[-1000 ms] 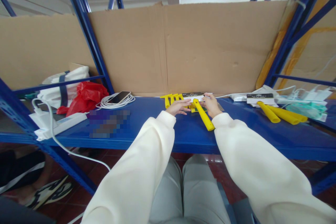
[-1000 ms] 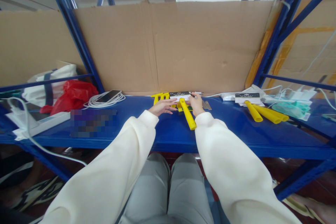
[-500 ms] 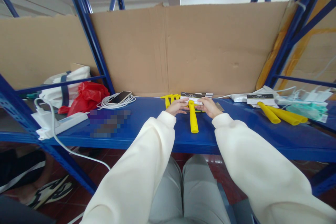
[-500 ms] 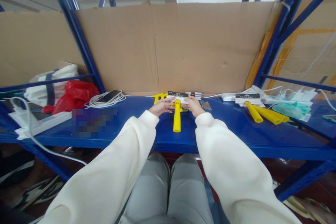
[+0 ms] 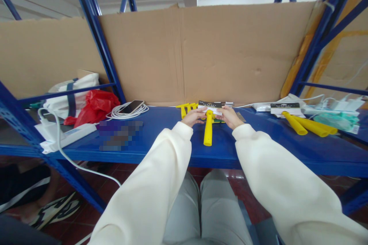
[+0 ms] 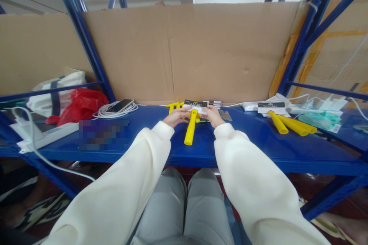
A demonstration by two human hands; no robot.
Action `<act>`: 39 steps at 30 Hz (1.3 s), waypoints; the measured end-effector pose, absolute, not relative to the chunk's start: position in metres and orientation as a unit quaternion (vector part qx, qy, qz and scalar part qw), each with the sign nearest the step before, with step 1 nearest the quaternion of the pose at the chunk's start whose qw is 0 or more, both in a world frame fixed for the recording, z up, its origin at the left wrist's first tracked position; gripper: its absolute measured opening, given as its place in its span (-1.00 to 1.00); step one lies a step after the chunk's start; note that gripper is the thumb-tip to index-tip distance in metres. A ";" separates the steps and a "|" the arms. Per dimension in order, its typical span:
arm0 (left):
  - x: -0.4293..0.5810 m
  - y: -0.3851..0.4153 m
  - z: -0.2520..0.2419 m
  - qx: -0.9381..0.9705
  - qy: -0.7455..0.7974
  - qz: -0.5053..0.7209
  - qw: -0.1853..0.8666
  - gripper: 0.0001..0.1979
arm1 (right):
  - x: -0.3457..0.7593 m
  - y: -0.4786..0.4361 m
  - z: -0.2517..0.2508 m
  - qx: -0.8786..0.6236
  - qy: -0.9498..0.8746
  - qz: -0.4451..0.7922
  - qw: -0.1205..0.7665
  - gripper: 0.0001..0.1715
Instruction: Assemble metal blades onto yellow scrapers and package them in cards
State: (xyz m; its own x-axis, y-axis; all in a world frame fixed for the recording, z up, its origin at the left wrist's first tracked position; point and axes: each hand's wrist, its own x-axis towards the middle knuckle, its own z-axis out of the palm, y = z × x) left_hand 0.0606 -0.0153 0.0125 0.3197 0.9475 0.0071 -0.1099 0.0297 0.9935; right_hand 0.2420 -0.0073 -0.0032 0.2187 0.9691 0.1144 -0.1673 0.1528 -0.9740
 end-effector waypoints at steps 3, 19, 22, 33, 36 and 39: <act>0.061 -0.014 0.011 0.535 0.383 0.445 0.608 -0.56 | 0.241 -0.007 -0.004 -0.471 -0.435 0.443 0.627 -0.76; 0.064 -0.020 0.015 0.503 0.391 0.478 0.605 -0.45 | 0.242 -0.009 -0.009 -0.469 -0.605 0.172 0.620 -0.84; 0.065 -0.023 0.016 0.506 0.394 0.475 0.602 -0.41 | 0.233 -0.015 -0.010 -0.433 -0.643 0.290 0.561 -0.75; 0.064 -0.019 0.012 0.519 0.350 0.469 0.623 -0.32 | 0.229 -0.015 -0.010 -0.390 -0.666 0.286 0.568 -0.82; 0.063 -0.018 0.010 0.527 0.337 0.461 0.630 -0.28 | 0.231 -0.014 -0.010 -0.394 -0.670 0.274 0.566 -0.79; 0.063 -0.018 0.010 0.534 0.339 0.446 0.633 -0.28 | 0.231 -0.013 -0.012 -0.411 -0.668 0.280 0.554 -0.70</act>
State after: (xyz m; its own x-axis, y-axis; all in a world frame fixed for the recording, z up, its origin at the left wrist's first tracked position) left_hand 0.0626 -0.0180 0.0096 0.3721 0.9269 0.0484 -0.2028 0.0304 0.9787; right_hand 0.2311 -0.0132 -0.0122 -0.0484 0.8590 0.5097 0.2399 0.5054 -0.8289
